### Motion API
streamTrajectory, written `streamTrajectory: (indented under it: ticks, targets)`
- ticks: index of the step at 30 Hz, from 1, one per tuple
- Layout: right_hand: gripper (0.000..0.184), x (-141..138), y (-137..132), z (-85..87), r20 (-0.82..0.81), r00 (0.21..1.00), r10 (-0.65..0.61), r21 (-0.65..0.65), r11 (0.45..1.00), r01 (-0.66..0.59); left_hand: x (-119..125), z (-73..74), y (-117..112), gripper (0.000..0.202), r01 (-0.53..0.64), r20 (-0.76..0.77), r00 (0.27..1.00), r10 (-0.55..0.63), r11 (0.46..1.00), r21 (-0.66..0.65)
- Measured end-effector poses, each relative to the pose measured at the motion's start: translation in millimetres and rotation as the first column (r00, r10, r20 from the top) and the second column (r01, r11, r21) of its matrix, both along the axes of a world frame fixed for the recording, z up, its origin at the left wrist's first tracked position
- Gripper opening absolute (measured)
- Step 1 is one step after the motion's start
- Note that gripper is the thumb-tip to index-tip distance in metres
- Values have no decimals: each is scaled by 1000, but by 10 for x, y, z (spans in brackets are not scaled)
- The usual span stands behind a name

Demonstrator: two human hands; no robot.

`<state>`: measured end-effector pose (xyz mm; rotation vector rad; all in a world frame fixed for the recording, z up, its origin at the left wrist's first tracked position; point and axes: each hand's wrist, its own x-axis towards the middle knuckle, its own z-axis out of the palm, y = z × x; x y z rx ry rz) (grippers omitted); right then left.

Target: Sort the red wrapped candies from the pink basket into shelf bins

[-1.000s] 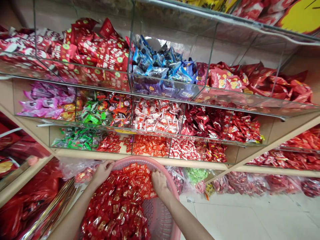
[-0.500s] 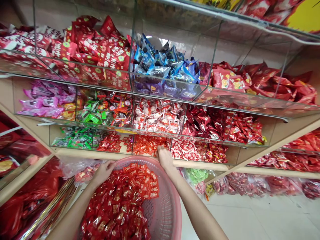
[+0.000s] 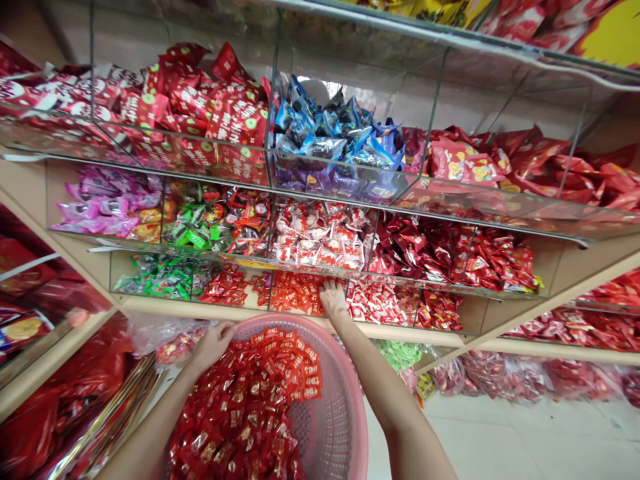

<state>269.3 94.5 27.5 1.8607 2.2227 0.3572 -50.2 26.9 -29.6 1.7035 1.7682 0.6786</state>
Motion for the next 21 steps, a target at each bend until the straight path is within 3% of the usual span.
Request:
streamTrajectory:
  ticks: [8, 14, 18, 21]
  targets:
    - [31, 7, -101, 113, -37, 998, 54, 67, 996, -52, 4, 27, -19, 33, 4, -34, 999, -4, 1000, 8]
    - [20, -116, -471, 298, -196, 978, 75, 108, 993, -55, 16, 51, -34, 37, 11, -96, 995, -11, 1000, -3]
    - [21, -273, -799, 165, -380, 919, 106, 28, 994, -103, 12, 39, -36, 37, 23, -91, 996, -23, 1000, -1]
    - [21, -350, -1002, -6, -392, 910, 133, -53, 985, -167, 6, 21, -32, 35, 23, -63, 998, -22, 1000, 5]
